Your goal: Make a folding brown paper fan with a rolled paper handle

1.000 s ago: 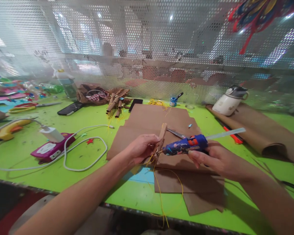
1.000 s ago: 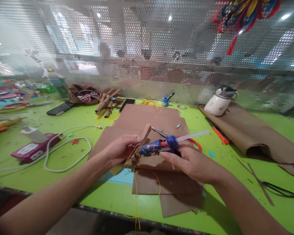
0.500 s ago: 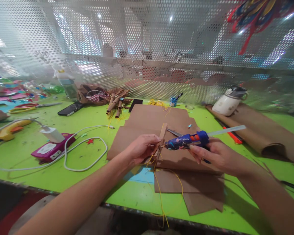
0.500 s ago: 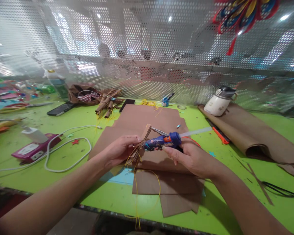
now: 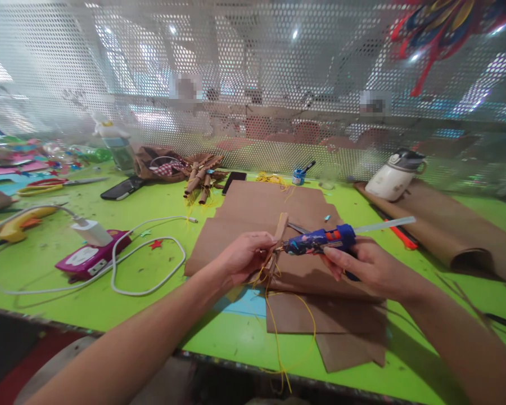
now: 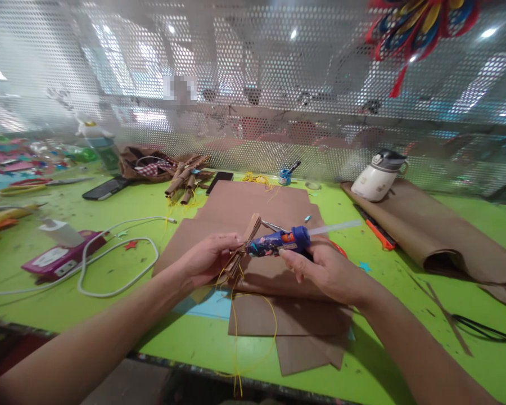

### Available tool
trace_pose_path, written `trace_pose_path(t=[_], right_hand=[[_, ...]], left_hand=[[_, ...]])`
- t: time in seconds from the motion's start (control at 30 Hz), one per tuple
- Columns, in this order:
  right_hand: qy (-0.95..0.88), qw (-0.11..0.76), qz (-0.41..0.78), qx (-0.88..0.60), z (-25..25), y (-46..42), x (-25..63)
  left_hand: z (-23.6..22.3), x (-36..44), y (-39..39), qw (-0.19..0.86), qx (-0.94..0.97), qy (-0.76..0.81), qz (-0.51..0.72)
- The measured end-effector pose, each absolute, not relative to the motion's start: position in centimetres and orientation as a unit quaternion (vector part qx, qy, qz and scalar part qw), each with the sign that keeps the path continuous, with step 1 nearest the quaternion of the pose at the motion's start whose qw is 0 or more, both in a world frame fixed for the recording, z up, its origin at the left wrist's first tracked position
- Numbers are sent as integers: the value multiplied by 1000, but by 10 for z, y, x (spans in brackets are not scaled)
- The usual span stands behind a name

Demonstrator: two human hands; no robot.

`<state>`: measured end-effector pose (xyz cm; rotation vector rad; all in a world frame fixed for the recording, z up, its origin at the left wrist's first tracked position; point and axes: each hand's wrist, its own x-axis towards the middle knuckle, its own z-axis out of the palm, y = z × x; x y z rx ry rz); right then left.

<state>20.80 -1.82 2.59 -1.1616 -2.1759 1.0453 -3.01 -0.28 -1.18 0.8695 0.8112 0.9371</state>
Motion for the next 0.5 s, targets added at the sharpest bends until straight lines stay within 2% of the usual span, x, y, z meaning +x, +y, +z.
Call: trace_pose_path(t=[0.27, 0.5], right_hand=[[-739, 233, 488, -402, 19, -15, 205], [-731, 229, 509, -393, 18, -18, 203]], left_hand=[[-12, -31, -1, 750, 371, 356, 416], [-11, -33, 0, 766, 346, 348, 416]])
